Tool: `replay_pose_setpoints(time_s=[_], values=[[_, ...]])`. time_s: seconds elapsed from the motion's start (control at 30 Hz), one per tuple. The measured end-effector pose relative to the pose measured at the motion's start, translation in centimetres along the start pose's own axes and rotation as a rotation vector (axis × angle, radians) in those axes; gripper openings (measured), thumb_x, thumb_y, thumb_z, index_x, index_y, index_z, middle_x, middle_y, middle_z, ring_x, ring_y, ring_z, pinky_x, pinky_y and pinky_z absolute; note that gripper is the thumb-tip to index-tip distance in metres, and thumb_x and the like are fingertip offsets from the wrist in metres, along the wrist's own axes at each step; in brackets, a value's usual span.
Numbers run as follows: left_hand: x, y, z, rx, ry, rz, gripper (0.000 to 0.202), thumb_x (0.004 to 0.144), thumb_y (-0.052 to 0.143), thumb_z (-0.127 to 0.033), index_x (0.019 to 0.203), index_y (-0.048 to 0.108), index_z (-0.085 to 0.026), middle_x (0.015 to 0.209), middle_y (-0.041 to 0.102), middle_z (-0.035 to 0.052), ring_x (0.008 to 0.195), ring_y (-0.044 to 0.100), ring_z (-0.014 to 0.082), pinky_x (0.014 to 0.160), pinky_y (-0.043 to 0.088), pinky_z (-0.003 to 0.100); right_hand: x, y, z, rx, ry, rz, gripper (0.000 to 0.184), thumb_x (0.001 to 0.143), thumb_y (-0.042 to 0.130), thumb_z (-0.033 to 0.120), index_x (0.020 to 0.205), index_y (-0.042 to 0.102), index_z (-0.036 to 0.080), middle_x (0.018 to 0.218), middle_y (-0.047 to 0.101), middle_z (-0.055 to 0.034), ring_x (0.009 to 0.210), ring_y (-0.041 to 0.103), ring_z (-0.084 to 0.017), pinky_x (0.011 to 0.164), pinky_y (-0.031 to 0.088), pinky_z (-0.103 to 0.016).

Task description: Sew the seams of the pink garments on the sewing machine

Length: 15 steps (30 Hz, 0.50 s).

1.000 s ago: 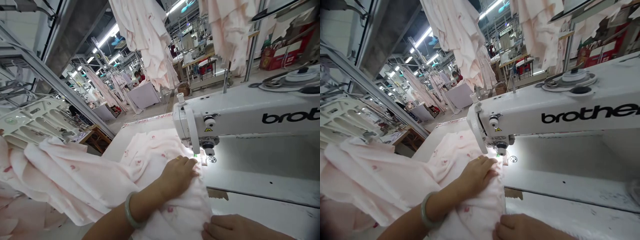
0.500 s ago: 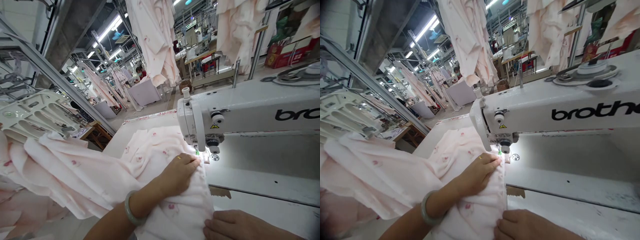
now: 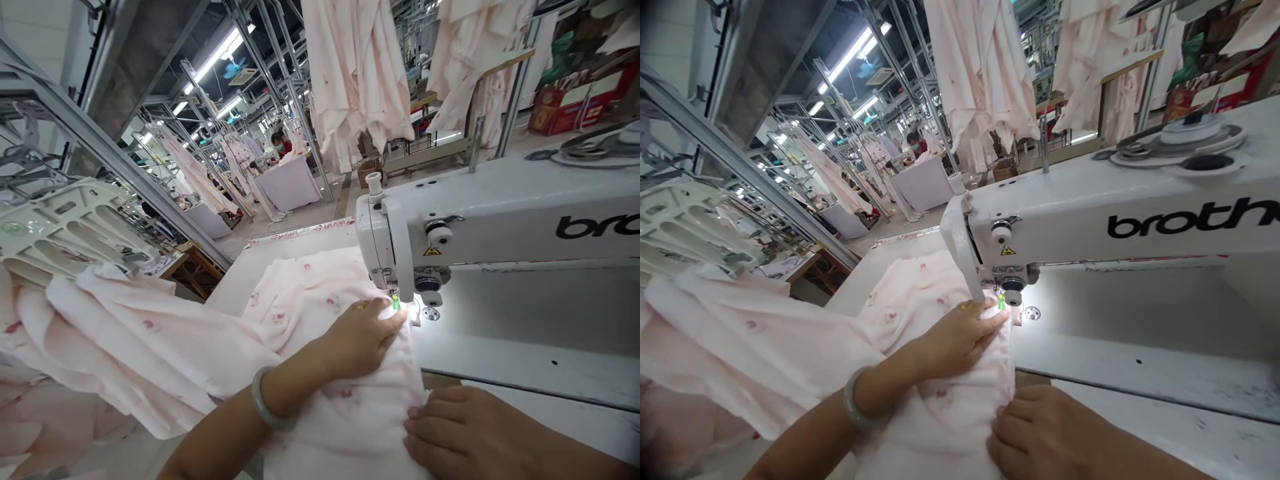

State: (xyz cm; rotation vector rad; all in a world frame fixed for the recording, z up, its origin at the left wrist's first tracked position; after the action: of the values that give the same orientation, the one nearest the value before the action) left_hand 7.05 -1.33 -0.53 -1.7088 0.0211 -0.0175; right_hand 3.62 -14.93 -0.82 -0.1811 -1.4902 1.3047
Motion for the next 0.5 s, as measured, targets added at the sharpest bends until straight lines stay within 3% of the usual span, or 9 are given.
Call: replay_pose_setpoints(time_s=[0.1,0.27,0.37,0.43,0.5], values=[[-0.9,-0.8,-1.4,0.080,0.083,-0.028,0.028,0.111,0.050,-0.017,0.132,0.069,-0.016,0.136,0.072,0.0144,0.125,0.069,0.0279,0.110,0.056,0.043,0.4,-0.6,-0.2,-0.001,-0.007,0.007,0.031,0.114,0.043,0.009,0.106,0.071,0.020,0.089,0.075,-0.0055,0.079,0.068,-0.019,0.080,0.049,-0.035],[-2.2,0.5,-3.9,0.316,0.298,-0.067,0.027,0.113,0.051,-0.014,0.136,0.067,-0.017,0.108,0.075,0.0070,0.097,0.070,0.0213,0.087,0.055,0.038,-0.1,0.3,0.3,-0.044,-0.014,0.030,0.033,0.110,0.045,0.007,0.109,0.076,0.019,0.093,0.079,-0.0079,0.081,0.068,-0.021,0.084,0.053,-0.036],[-2.0,1.1,-4.2,0.383,0.373,-0.106,0.017,0.113,0.054,-0.014,0.111,0.070,-0.017,0.094,0.070,0.0050,0.086,0.067,0.0194,0.078,0.050,0.035,-0.4,0.5,0.8,-0.094,-0.038,0.011,0.030,0.108,0.050,0.008,0.112,0.078,0.018,0.096,0.081,-0.0099,0.084,0.070,-0.022,0.088,0.055,-0.037],[-1.9,0.9,-4.5,0.388,0.414,-0.173,0.023,0.111,0.055,-0.010,0.093,0.067,-0.017,0.085,0.066,0.0038,0.080,0.064,0.0181,0.074,0.046,0.034,-0.3,0.3,1.0,-0.121,-0.058,0.006,0.029,0.108,0.051,0.008,0.113,0.078,0.017,0.097,0.082,-0.0110,0.083,0.070,-0.022,0.086,0.055,-0.038],[-1.9,0.5,-4.6,0.355,0.423,-0.248,0.026,0.109,0.054,-0.008,0.089,0.067,-0.018,0.081,0.065,0.0030,0.076,0.062,0.0172,0.072,0.044,0.034,-0.2,0.0,1.1,-0.134,-0.060,0.013,0.028,0.109,0.051,0.009,0.112,0.078,0.017,0.097,0.082,-0.0110,0.082,0.070,-0.022,0.084,0.055,-0.038]])
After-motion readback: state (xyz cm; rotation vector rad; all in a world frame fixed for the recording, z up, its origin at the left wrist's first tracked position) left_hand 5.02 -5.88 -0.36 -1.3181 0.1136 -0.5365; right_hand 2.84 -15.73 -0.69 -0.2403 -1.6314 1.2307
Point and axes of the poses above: each hand's wrist, its own x-axis towards the middle knuckle, its own y-axis out of the palm, z = x × y, the point moved 10 cm from there along x, towards the middle knuckle
